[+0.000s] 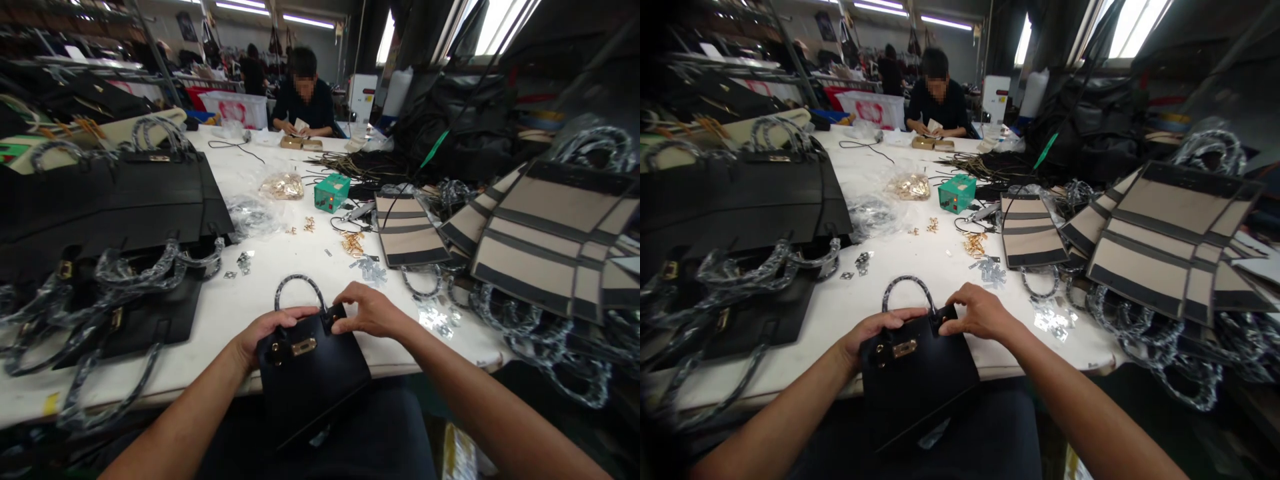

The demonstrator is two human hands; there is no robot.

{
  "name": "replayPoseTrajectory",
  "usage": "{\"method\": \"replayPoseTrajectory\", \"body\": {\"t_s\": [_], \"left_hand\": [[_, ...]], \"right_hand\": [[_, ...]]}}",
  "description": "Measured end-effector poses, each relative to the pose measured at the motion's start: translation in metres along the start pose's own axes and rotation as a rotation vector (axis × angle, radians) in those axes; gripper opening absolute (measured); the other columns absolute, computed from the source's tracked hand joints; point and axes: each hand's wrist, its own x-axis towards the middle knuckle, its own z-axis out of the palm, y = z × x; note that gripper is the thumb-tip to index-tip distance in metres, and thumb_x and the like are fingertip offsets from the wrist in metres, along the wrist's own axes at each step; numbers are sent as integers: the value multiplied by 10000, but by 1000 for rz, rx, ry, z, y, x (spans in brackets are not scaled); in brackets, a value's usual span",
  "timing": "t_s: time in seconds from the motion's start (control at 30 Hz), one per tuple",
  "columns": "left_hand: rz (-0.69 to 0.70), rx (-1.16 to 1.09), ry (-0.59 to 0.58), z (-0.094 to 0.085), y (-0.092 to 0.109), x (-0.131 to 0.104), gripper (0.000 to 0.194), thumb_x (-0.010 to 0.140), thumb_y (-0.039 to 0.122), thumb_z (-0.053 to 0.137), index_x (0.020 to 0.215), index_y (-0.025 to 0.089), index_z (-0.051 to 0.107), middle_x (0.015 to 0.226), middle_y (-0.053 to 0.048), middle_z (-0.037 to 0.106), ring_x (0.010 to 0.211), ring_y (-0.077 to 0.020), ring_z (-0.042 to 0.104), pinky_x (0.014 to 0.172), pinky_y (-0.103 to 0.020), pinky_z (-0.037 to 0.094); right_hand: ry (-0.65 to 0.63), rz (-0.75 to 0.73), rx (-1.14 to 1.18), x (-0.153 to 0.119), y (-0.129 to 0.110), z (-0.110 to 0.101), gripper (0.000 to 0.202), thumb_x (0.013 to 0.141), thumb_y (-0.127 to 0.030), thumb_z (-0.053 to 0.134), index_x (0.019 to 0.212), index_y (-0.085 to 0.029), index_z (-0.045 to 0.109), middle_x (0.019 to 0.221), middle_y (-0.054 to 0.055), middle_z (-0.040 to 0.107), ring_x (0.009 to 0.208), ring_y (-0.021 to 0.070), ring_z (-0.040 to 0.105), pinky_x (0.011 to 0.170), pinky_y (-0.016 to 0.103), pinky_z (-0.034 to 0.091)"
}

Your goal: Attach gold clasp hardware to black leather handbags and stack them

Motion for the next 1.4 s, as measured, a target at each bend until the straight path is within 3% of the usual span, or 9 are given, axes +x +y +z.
{"method": "replayPoseTrajectory", "body": {"t_s": [0.17, 0.43, 0.57, 0.7, 0.8, 0.9, 1.1, 1.27, 1.4], "left_hand": [[-19, -13, 6, -2, 2, 3, 469, 747, 193, 581, 1195, 90, 673, 1173, -167, 700, 1003, -273, 687, 915, -359, 500], [61, -117, 118, 21, 7, -5, 557, 840, 464, 552, 1228, 70, 622, 1119, -181, 714, 944, -298, 706, 911, -414, 507], [183, -38, 312, 34, -1, -24, 597, 827, 551, 587, 1240, 120, 597, 1119, -161, 716, 989, -318, 691, 878, -430, 528], [431, 288, 518, 30, -22, -38, 715, 668, 354, 834, 1294, 179, 535, 1234, -116, 667, 1130, -277, 623, 931, -345, 492], [522, 502, 655, 22, -39, -35, 801, 597, 257, 881, 1307, 201, 514, 1204, -88, 668, 1123, -253, 614, 955, -325, 460], [587, 553, 777, 20, -48, -27, 671, 665, 324, 835, 1260, 199, 551, 1116, -76, 693, 1066, -247, 630, 932, -333, 459], [579, 366, 740, 35, -45, -24, 398, 728, 423, 778, 998, 155, 659, 1030, -87, 725, 1015, -262, 647, 890, -327, 472], [450, 350, 631, 41, -29, -28, 457, 772, 481, 732, 1066, 138, 664, 1038, -112, 736, 1008, -285, 668, 914, -369, 486], [386, 486, 701, 38, -19, -24, 523, 749, 567, 718, 1054, 144, 678, 1047, -119, 743, 1037, -304, 668, 888, -358, 512]], "right_hand": [[-19, 108, 273, -4, 15, 29, 290, 682, -476, 779, 817, -228, 712, 662, -48, 601, 610, 124, 529, 541, 216, 352], [158, 102, 189, -9, 14, 40, 320, 694, -505, 747, 709, -203, 641, 627, -51, 566, 587, 118, 508, 534, 220, 322], [196, 89, 323, -15, 19, 36, 336, 697, -499, 745, 710, -191, 611, 595, -62, 529, 563, 113, 483, 539, 225, 334], [244, 78, 378, -17, 23, 37, 355, 697, -512, 735, 694, -187, 590, 576, -64, 512, 557, 113, 459, 526, 225, 327], [257, 84, 357, -18, 22, 38, 363, 685, -526, 731, 696, -185, 605, 583, -57, 527, 555, 115, 456, 525, 228, 326], [260, 86, 328, -19, 19, 37, 379, 691, -547, 716, 695, -185, 603, 580, -60, 513, 553, 115, 448, 532, 233, 323], [308, 66, 314, -23, 20, 38, 390, 707, -549, 703, 652, -195, 548, 567, -67, 465, 563, 118, 433, 535, 238, 310], [313, 49, 321, -20, 21, 45, 367, 743, -533, 694, 683, -194, 568, 567, -69, 468, 560, 113, 446, 544, 231, 318], [293, 101, 162, -13, 19, 45, 376, 745, -554, 687, 678, -191, 615, 571, -51, 514, 560, 118, 477, 544, 231, 319]]}}
